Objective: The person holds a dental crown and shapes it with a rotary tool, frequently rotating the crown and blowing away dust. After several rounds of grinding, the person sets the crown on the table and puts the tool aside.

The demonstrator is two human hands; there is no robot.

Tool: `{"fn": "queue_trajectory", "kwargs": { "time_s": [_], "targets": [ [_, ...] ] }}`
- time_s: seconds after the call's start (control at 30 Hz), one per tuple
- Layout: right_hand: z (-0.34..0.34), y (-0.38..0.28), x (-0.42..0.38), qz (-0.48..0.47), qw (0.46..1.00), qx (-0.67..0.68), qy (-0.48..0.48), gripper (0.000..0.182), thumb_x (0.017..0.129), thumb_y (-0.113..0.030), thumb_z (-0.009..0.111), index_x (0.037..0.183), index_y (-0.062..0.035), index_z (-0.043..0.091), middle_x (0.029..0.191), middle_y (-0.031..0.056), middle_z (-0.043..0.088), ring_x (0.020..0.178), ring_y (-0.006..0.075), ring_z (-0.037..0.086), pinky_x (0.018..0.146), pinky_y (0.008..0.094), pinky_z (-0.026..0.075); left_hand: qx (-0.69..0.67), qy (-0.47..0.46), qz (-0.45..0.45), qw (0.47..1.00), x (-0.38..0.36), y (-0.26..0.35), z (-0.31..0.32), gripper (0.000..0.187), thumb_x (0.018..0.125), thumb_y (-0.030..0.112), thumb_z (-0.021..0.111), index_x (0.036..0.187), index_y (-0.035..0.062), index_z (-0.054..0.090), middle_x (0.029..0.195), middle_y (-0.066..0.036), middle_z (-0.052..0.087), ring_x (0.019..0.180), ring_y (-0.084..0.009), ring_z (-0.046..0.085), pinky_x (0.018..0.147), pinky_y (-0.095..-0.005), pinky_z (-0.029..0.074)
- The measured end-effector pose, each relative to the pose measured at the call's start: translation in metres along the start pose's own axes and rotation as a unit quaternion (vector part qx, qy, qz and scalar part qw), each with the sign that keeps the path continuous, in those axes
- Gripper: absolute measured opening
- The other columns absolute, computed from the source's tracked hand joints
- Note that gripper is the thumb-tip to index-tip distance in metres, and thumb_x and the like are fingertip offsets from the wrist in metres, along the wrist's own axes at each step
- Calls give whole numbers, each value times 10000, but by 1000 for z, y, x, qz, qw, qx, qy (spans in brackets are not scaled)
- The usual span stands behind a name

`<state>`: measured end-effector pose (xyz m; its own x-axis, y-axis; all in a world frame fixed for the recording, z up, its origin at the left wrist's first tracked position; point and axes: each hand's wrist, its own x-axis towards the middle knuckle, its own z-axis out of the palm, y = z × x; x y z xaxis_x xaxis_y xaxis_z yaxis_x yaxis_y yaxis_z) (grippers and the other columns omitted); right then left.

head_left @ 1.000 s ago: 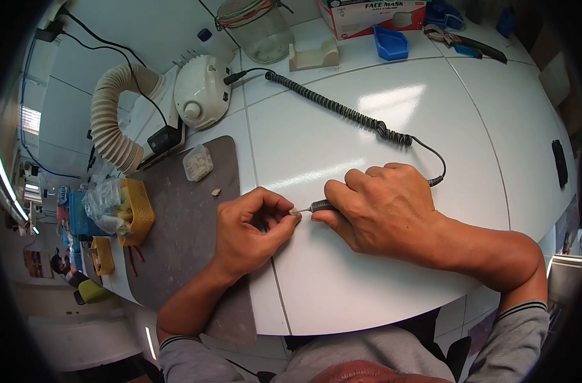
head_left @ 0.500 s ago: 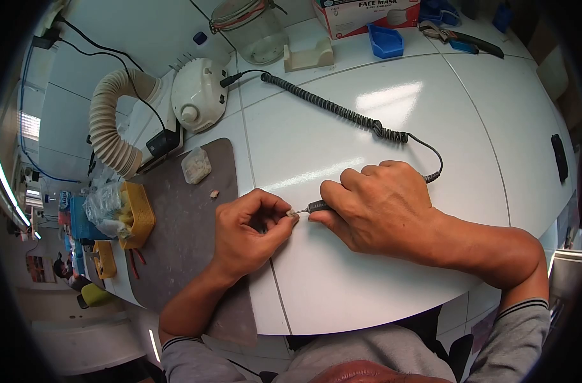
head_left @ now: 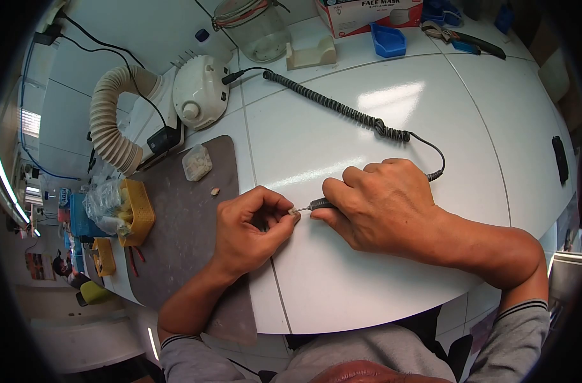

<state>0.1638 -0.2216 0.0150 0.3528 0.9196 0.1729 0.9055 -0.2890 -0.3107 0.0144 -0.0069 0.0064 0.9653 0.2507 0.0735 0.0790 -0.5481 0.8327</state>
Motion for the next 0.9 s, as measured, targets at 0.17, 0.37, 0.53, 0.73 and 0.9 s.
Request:
{"fn": "queue_trajectory", "kwargs": {
  "time_s": [0.17,0.37,0.53,0.73,0.9],
  "targets": [
    [-2,0,1,-7,1000,0,1,491,1059,-492,701,851,-51,763,670,101,700,552,266,706,501,401,507,8,-2,10,1000,0,-1,-1,146,887,-5,876,949,-7,744,860,-9,758,709,-26,655,629,-195,497],
    [0,-1,1,-10,1000,4,10,485,1060,-490,701,857,-54,767,665,93,699,554,261,710,505,394,510,5,-5,14,1000,0,-2,-2,147,888,-4,876,949,-9,743,867,-12,759,718,-27,658,632,-197,501],
    [0,0,1,-3,1000,-3,8,489,1061,-495,698,850,-59,761,664,93,700,552,263,711,506,390,512,1,-5,6,1000,0,-2,-1,143,890,-4,874,957,-10,747,868,-13,759,720,-28,657,635,-197,500],
    [1,0,0,-6,1000,-14,11,497,1064,-495,695,842,-55,755,665,102,704,553,267,713,505,387,514,4,-6,5,1000,1,0,-2,142,896,4,876,962,-12,751,862,-10,758,720,-31,655,640,-196,500],
    [-2,-1,1,-1,1000,-3,5,501,1062,-496,698,841,-50,756,661,104,700,549,268,707,503,392,512,10,-9,14,1000,1,-2,-2,141,899,6,875,965,-11,752,855,-9,754,721,-31,656,638,-198,500]
  ]
}}
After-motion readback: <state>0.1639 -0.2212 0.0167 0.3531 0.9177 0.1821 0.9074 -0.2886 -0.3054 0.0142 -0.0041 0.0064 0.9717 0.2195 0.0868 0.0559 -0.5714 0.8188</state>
